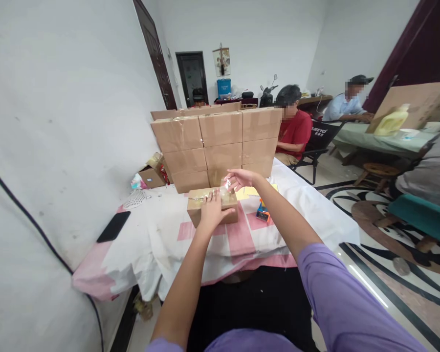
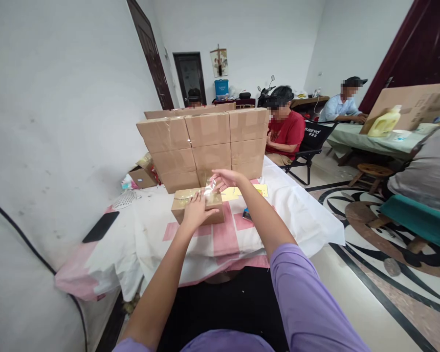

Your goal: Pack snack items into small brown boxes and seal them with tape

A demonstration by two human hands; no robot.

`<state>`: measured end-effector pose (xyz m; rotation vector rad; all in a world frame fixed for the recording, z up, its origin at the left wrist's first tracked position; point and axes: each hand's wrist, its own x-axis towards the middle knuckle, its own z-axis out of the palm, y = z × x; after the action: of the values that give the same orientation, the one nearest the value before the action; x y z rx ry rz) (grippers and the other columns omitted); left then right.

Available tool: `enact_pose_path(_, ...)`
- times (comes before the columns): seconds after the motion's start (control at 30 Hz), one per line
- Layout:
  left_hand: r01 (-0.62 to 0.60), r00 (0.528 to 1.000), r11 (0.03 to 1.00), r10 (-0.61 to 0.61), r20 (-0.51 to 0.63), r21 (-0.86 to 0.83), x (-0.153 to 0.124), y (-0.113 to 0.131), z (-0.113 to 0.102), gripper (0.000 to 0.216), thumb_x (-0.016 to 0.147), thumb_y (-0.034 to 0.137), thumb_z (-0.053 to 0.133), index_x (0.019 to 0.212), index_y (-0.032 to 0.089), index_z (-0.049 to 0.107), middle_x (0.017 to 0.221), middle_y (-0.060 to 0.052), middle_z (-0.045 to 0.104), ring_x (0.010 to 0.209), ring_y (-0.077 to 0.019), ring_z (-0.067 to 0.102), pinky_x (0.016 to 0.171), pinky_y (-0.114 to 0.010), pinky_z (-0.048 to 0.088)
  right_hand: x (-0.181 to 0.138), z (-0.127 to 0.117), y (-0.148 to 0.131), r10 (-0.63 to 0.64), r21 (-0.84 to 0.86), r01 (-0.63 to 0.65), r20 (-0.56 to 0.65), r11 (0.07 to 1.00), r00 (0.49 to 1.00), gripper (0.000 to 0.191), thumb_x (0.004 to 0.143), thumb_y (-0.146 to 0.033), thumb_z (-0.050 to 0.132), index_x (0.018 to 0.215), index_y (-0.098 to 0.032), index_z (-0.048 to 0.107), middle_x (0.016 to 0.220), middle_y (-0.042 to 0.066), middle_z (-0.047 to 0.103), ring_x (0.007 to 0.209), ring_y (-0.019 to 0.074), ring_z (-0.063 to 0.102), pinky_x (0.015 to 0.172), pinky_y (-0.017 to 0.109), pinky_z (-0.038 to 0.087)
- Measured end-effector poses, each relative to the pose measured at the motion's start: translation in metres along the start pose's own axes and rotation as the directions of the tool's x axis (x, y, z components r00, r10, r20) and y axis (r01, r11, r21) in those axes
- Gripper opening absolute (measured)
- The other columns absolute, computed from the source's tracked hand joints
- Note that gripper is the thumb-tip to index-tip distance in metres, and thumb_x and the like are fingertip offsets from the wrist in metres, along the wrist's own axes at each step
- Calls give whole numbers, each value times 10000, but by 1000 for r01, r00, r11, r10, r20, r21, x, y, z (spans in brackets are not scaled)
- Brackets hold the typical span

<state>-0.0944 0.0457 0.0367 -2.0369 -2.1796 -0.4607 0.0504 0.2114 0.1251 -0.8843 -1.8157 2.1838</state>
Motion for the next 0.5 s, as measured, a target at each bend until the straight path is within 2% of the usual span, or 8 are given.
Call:
enact_pose_path(0.07, 10, 1000, 1000, -11, -10, -21, -2, 0, -1, 1085, 849, 694, 641, 1630, 67, 223, 1614, -268, 374, 1507, -403, 365, 1218, -513, 323, 5, -2, 3, 42, -18, -43, -58, 999, 997, 459, 1079, -458, 342, 940, -128, 629, 783, 108, 772, 677, 217, 780, 478, 233, 553)
enact_pose_path(0.23, 13, 1000, 997, -13, -8, -70, -3, -3, -1, 1217, 798, 710, 696, 1637, 39, 125, 1607, -299, 367, 1510, -403, 359, 1227, -487, 304, 6, -1, -3, 42, -30, -43, -34, 999, 999, 469, 1079, -462, 340, 941, -120, 630, 796, 124, 772, 691, 217, 784, 454, 204, 518)
enact_pose_path(0.43, 4, 1000, 999, -5, -6, -36, 2, -5, 0, 1200, 808, 703, 691, 1626, 8, 155, 1593, -325, 369, 1495, -396, 389, 1232, -480, 293, -11, 11, -25, 0, -49, 11, 217, 999, 976, 485, 1096, -424, 272, 1044, -119, 646, 1006, 151, 794, 903, 305, 798, 442, 244, 554)
enact_pose_path(0.5, -3, 1000, 1000, 3, 3, -31, 3, -5, 0, 1155, 836, 688, 670, 1624, 10, 165, 1604, -317, 354, 1508, -376, 373, 1240, -470, 279, -20, 16, -31, 9, -91, 15, 260, 996, 966, 475, 1097, -411, 286, 1049, -114, 655, 1050, 164, 790, 917, 306, 797, 460, 265, 585)
